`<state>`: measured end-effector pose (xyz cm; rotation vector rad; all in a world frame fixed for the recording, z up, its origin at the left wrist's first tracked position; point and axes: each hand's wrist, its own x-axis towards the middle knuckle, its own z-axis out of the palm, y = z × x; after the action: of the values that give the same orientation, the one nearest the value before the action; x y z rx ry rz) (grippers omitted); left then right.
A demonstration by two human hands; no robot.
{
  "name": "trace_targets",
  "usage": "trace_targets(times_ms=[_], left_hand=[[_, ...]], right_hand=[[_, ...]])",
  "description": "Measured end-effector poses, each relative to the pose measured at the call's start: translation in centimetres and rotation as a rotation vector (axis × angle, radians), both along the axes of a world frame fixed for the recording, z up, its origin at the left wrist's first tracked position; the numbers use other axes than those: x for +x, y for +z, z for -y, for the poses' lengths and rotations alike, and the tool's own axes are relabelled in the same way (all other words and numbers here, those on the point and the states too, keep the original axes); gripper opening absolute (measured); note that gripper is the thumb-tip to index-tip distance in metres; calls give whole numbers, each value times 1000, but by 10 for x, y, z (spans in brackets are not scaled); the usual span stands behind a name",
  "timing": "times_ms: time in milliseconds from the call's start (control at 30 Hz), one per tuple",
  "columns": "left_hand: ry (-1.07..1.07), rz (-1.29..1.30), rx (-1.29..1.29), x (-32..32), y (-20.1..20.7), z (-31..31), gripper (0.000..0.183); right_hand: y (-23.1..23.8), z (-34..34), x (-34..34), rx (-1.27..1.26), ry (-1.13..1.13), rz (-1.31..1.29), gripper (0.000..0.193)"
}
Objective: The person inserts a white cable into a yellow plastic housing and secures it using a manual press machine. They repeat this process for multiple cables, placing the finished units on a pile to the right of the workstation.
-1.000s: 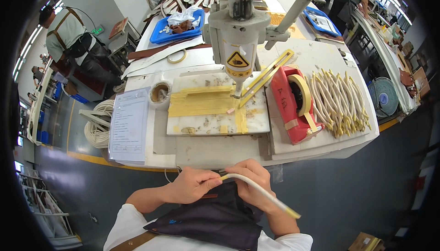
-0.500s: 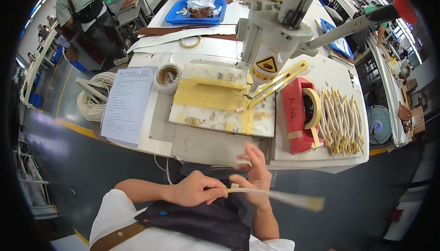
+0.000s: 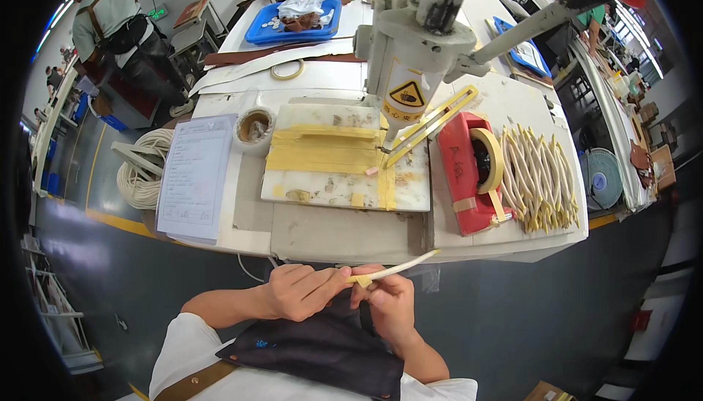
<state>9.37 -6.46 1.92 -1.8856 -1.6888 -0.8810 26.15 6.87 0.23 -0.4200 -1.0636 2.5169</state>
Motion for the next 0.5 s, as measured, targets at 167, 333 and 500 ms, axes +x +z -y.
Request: trace_targets(times_ms=[167,333,500], left_hand=[[-15,21,-17,-2,3,-1,30],[-84,522,-170,5,2,-2,22],[-44,1510,-816,-10,35,0,24]], right_hand=[[0,2,-6,-31,-62,158,27],[-12,5,-10,121,-100,164,20],[-19,6,-12,260,-96,176,15]])
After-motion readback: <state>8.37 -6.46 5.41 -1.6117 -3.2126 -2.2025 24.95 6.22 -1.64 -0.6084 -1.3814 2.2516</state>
